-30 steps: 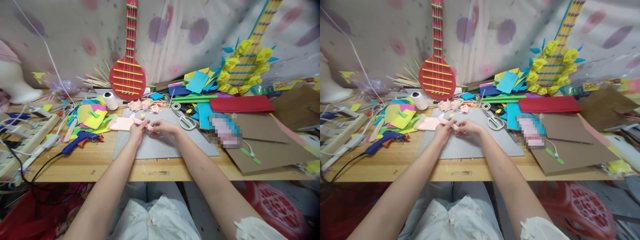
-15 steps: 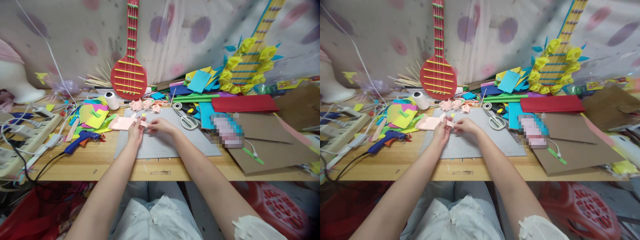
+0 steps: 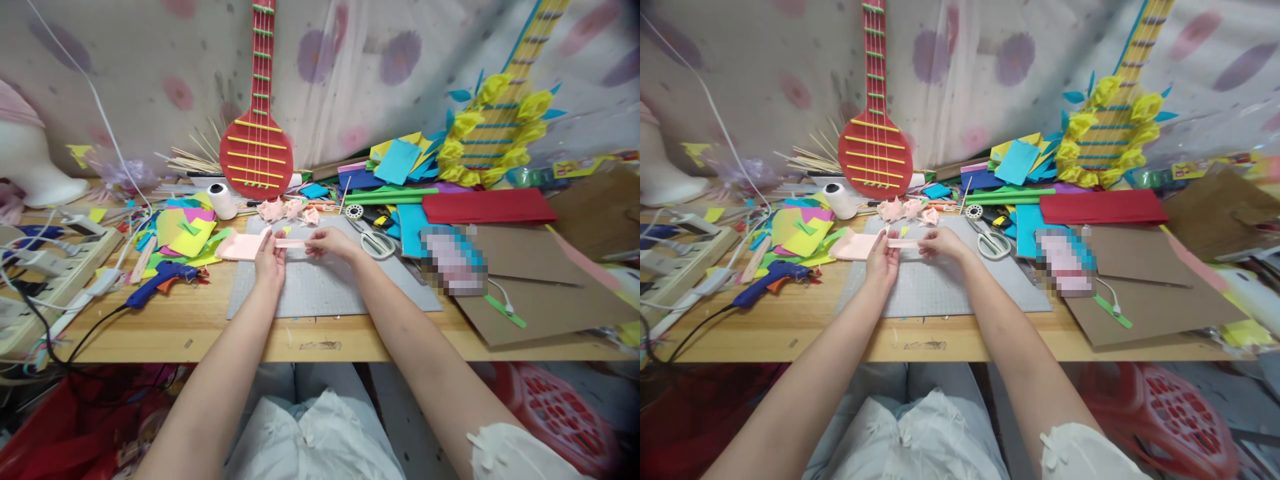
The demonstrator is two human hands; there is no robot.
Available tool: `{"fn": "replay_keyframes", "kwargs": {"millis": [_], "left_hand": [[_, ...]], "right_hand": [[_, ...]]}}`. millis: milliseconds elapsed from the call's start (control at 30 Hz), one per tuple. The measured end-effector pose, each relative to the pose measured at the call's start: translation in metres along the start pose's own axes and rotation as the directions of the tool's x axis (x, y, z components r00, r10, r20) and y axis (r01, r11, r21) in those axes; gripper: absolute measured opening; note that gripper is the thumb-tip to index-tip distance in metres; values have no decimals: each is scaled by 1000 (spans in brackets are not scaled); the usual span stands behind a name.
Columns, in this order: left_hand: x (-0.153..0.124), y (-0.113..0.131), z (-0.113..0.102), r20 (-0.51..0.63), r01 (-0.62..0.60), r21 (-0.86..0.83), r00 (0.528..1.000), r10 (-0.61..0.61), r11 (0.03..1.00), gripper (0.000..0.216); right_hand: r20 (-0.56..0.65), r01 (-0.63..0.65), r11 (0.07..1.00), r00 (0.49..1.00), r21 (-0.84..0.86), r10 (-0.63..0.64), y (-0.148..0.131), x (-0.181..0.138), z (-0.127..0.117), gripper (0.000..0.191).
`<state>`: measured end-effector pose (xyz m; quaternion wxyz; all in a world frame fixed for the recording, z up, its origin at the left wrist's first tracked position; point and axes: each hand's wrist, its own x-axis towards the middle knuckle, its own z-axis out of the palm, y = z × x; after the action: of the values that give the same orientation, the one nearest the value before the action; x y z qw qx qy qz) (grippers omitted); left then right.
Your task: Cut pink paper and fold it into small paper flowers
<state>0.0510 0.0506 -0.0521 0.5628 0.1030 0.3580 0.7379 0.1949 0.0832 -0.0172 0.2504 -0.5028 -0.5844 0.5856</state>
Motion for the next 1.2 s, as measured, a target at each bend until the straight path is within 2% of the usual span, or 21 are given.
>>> {"fn": "replay_keyframes", "kwargs": {"millis": [167, 300, 500, 633, 700, 733, 767, 800, 833, 900, 933, 967, 1000, 1033, 1100, 1200], "left_hand": [[1, 1, -1, -8, 1, -42, 1000, -1, 999, 17], [5, 0, -6, 29, -13, -87, 999, 16, 996, 14], [1, 1, -6, 74, 25, -29, 997, -23, 999, 13], [1, 21, 0, 5, 140, 28, 990, -140, 990, 12], [7, 37, 0, -15, 115, 151, 993, -114, 982, 7], [11, 46, -2, 7, 49, 250, 999, -53, 967, 8], [15, 55, -5, 54, -27, 386, 999, 7, 922, 12], [19, 63, -9, 83, -111, 549, 993, 78, 828, 17], [23, 71, -15, 146, -190, 715, 982, 123, 673, 19], [30, 84, -27, 290, -323, 912, 944, 158, 253, 19], [33, 88, -33, 369, -374, 927, 923, 109, 32, 21], [36, 92, -39, 418, -407, 903, 906, 66, -138, 23], [39, 93, -44, 459, -439, 862, 888, 22, -255, 24], [41, 94, -48, 490, -466, 820, 872, -14, -332, 25], [46, 93, -54, 512, -487, 776, 857, -50, -401, 23], [50, 90, -55, 510, -486, 757, 857, -70, -436, 20]], "right_hand": [[18, -41, 999, 999, 29, 40, 6, 18, -9, 13], [-26, -99, 992, 995, 72, 101, 15, 36, -16, 13], [-20, -170, 985, 985, -17, 170, 7, 45, -16, 16], [-84, -183, 973, 981, -144, 173, 2, 50, -16, 16], [-135, -171, 965, 980, -201, 145, 4, 54, -16, 15], [-161, -161, 962, 979, -222, 127, 6, 57, -16, 16], [-188, -153, 959, 976, -238, 109, 8, 60, -16, 17], [-217, -146, 957, 972, -250, 92, 10, 62, -16, 19], [-254, -141, 955, 964, -259, 73, 13, 63, -17, 22], [-374, -155, 946, 927, -283, 40, 18, 64, -17, 30], [-454, -178, 938, 891, -299, 25, 21, 63, -18, 36], [-534, -205, 927, 845, -313, 7, 23, 61, -18, 41], [-599, -226, 918, 801, -326, -16, 26, 57, -18, 45], [-642, -230, 913, 766, -336, -44, 29, 54, -18, 46], [-658, -183, 920, 746, -347, -100, 35, 44, -15, 40], [-594, -66, 938, 788, -340, -160, 44, 28, -8, 28]]}}
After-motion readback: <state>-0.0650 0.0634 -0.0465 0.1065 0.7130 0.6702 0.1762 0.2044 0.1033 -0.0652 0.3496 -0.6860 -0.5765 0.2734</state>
